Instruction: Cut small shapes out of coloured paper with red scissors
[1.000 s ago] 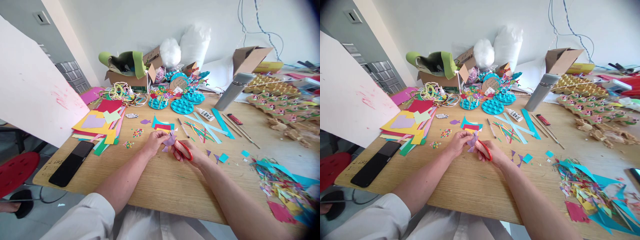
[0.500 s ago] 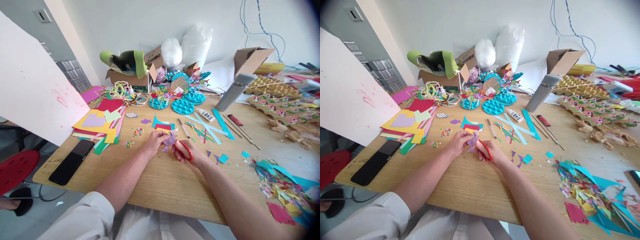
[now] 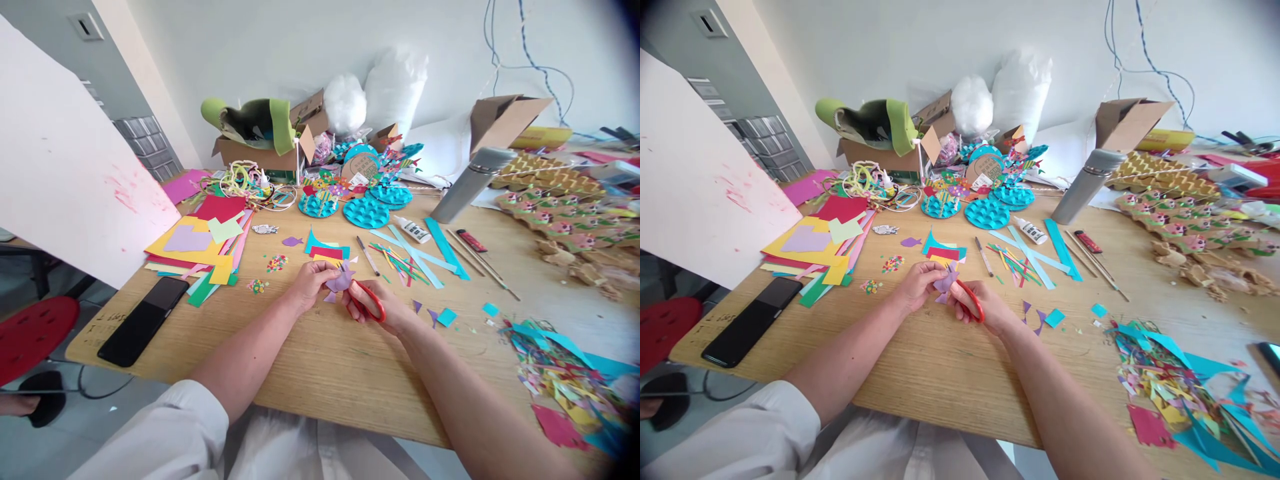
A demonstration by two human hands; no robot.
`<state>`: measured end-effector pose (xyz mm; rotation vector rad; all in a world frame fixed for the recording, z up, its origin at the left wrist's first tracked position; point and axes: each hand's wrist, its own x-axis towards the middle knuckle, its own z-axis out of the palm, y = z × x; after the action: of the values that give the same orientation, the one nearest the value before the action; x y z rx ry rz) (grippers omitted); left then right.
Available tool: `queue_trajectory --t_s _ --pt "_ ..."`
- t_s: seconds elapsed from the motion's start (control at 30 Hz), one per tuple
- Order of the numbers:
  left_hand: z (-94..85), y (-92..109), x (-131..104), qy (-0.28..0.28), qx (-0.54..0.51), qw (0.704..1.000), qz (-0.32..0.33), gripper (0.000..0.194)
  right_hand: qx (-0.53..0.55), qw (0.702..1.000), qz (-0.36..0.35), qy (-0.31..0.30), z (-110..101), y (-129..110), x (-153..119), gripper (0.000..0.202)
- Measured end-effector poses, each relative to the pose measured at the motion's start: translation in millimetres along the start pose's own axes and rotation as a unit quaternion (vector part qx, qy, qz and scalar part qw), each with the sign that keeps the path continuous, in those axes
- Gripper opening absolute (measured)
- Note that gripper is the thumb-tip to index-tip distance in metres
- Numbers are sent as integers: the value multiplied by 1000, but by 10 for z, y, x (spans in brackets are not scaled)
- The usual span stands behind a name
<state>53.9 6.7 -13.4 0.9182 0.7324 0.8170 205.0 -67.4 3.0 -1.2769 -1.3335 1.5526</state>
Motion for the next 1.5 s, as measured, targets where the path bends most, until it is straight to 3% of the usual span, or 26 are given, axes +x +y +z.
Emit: queue_trajectory --t_s 0.37,0.6,1.03,1.5 --pt "-20 -3 -3 -14 -2 1000 -1 22 -4 1000 4 2 -18 28 5 59" --pt "-21 -7 12 -24 -32 999 -14 24 21 999 -8 -35 -51 74 4 60" --pt "-14 -5 9 -18 0 1000 6 26 -6 1000 4 2 -33 48 -6 54" --pt "-49 -20 31 -45 -52 997 -27 22 36 999 -7 -24 -41 48 -16 58"
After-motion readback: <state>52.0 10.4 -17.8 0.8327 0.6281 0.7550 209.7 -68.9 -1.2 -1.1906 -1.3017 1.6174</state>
